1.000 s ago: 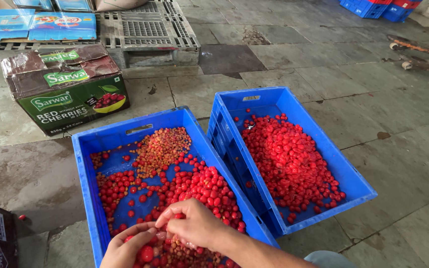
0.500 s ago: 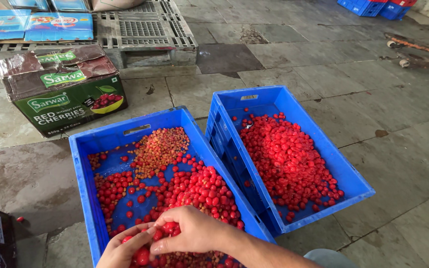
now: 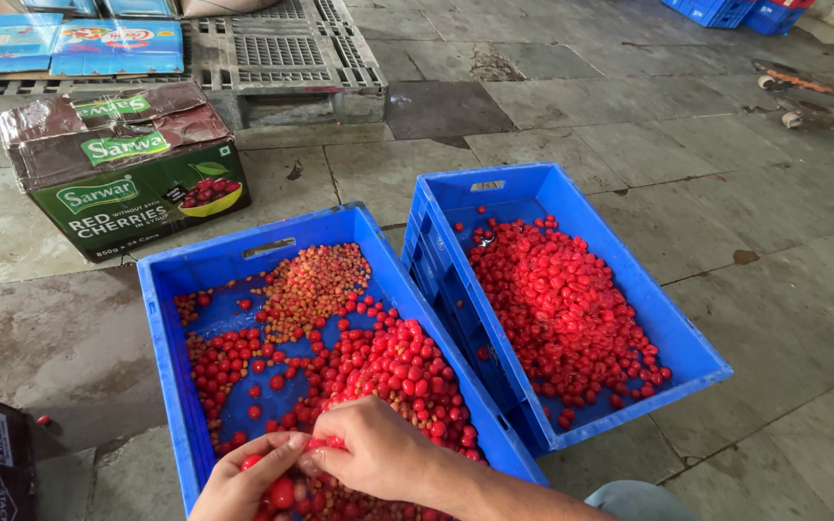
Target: The person sits on the floor and removes pits from red cherries by hand, placing the pitted fruit into one blue crate and the pits into another. The process is repeated continuously throughout the clip.
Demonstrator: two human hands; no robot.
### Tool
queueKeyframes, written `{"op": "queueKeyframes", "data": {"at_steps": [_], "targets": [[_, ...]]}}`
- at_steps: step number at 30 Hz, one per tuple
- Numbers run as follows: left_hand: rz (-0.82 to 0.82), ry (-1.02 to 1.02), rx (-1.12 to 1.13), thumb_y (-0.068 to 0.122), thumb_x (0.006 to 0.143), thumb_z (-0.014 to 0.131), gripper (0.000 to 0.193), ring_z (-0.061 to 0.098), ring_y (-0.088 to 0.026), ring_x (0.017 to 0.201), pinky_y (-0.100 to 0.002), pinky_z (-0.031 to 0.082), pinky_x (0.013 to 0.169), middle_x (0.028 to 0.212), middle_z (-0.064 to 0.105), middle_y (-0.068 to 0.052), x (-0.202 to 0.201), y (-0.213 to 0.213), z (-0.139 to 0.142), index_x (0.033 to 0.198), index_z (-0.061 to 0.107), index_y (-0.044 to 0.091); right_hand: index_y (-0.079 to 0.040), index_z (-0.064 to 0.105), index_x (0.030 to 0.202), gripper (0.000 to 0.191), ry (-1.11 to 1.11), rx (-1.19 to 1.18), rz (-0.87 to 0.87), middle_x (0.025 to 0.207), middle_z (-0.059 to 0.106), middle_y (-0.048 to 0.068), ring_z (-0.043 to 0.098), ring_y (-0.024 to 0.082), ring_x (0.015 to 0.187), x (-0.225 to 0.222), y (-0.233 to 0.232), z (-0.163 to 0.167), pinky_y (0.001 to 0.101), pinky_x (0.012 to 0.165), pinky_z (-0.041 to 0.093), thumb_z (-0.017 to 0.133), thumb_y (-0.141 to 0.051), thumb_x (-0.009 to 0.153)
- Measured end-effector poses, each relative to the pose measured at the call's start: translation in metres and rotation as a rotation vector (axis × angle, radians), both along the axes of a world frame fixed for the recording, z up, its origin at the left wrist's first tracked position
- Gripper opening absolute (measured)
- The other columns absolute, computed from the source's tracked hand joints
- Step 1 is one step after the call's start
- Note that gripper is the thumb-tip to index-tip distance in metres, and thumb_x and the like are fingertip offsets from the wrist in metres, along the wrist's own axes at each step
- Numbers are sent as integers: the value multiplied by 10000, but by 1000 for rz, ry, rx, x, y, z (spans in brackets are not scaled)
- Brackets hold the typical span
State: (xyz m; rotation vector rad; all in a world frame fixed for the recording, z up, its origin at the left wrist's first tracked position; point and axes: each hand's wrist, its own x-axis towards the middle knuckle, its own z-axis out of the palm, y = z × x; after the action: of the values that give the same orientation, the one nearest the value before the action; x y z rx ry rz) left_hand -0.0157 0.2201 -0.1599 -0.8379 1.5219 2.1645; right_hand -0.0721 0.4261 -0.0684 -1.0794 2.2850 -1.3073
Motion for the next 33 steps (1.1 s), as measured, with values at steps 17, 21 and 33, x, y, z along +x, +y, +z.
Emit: {"op": "queueKeyframes", "data": {"at_steps": [17,21,33], "targets": [[-184,96,24,362,941,661,446,671,-238,548,-330,501,504,706,738,-186,-1,12,-18,1261,644,51,-21,720,934,272,-215,-9,90,772,729,97,731,161,725,0,4,-6,321,638,565,790,-281,894],[-69,231,-40,223,900,739,338,677,-195,607,-312,531,551,744,713,-127,-4,-2,-30,1120,715,-33,-16,678,795,355,67,26,20,727,687,140,711,242,685,-2,0,-3,369,613,518,851,-323,835],[-145,252,-272,247,900,733,381,735,-164,679,-283,573,635,816,831,-137,-7,-8,-33,1187,735,-4,-49,763,954,129,-234,-68,-65,808,748,91,694,110,738,-5,1,-9,308,657,541,709,-152,897]]}}
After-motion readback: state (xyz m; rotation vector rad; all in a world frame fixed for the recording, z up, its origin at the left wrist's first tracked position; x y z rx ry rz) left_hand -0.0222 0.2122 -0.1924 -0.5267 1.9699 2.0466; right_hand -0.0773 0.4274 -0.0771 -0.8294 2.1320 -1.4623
